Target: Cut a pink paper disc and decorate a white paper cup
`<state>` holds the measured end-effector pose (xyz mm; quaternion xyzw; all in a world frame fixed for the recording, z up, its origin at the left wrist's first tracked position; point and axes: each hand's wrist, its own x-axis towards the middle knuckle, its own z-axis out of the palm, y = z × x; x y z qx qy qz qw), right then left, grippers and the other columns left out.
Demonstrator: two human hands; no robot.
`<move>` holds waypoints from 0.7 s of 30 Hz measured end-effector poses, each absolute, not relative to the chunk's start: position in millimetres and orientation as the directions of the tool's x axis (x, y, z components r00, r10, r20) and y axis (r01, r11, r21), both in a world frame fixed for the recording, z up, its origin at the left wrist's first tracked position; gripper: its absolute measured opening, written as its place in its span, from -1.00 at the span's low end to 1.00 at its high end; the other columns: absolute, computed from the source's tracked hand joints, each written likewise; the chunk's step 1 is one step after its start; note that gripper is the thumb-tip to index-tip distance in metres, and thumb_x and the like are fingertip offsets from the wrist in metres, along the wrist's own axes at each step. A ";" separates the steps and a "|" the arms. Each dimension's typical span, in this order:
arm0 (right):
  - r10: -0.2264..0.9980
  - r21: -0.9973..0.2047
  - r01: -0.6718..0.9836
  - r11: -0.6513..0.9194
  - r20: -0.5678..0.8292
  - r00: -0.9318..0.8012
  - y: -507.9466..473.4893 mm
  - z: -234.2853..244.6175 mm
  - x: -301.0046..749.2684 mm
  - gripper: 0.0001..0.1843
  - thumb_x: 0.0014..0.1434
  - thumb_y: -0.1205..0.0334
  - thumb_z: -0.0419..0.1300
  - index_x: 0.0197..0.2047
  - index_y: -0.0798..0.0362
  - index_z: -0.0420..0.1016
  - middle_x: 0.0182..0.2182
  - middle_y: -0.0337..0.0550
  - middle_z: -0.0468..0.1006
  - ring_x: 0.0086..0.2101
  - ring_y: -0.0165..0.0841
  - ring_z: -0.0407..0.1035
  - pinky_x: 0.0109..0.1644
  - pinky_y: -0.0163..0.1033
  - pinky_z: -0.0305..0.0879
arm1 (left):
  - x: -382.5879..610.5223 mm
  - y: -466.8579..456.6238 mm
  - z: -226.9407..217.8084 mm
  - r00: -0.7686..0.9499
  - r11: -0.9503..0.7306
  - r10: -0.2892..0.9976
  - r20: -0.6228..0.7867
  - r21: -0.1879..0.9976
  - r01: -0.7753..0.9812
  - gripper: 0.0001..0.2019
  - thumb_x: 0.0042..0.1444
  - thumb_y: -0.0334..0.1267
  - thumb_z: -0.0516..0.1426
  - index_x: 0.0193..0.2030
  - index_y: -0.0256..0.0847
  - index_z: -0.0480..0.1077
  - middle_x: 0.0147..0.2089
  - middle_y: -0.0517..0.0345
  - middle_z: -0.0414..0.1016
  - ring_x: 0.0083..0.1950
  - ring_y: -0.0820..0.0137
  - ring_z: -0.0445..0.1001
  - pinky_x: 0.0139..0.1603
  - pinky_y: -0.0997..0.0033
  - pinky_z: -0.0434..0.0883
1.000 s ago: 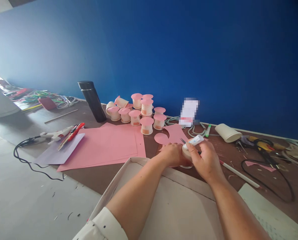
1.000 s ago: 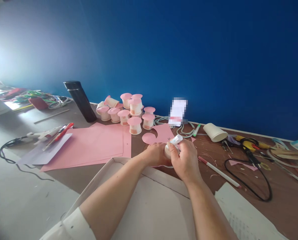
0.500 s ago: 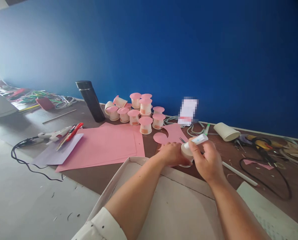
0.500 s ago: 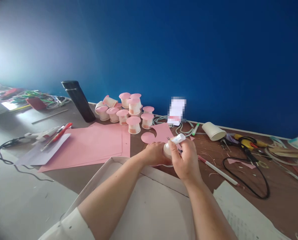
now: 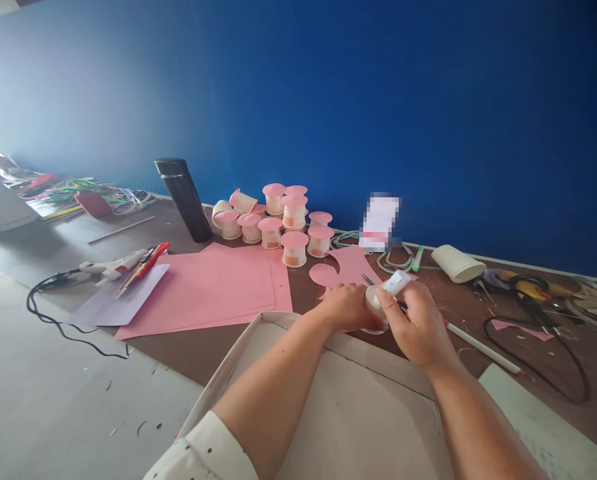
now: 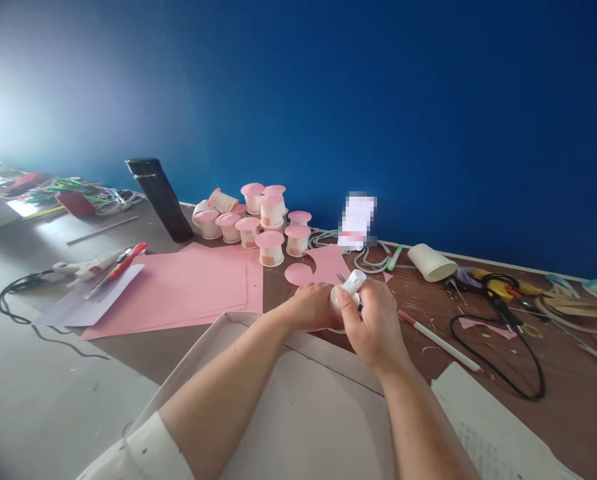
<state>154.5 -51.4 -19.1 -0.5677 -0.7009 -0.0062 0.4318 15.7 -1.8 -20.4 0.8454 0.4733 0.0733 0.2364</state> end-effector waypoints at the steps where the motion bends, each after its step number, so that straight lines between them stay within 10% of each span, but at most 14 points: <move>1: 0.789 -0.451 0.819 0.354 0.615 -0.002 -51.2 -19.1 154.6 -0.67 0.25 -0.07 0.02 -0.32 0.02 0.36 -0.37 -0.08 0.46 -0.29 -0.20 0.34 -0.17 -0.11 0.22 | 15.6 -1.9 -20.5 0.545 -0.443 0.833 -0.097 0.472 0.762 -0.51 -0.15 0.17 0.17 -0.15 -0.11 0.36 -0.13 0.07 0.53 -0.10 0.18 0.51 -0.12 0.26 0.41; 15: 0.791 -0.452 0.826 0.337 0.612 0.013 -52.8 -19.8 158.7 -0.63 0.22 -0.11 0.04 -0.29 0.03 0.41 -0.33 -0.05 0.48 -0.25 -0.17 0.34 -0.13 -0.08 0.22 | 12.0 -7.1 -7.7 0.531 -0.411 0.839 -0.123 0.496 0.765 -0.54 -0.17 0.12 0.19 -0.17 -0.11 0.35 -0.10 0.09 0.52 -0.05 0.18 0.49 -0.08 0.26 0.40; 21: 0.842 -0.638 0.718 0.279 0.522 0.138 -55.5 -14.3 160.1 -0.61 0.22 -0.13 0.04 -0.23 0.03 0.42 -0.33 -0.09 0.51 -0.29 -0.22 0.38 -0.22 -0.16 0.26 | 9.1 -6.0 -10.2 0.519 -0.393 0.847 -0.117 0.520 0.758 -0.44 -0.24 0.23 0.18 -0.15 -0.07 0.33 -0.11 0.12 0.50 -0.08 0.18 0.48 -0.11 0.23 0.41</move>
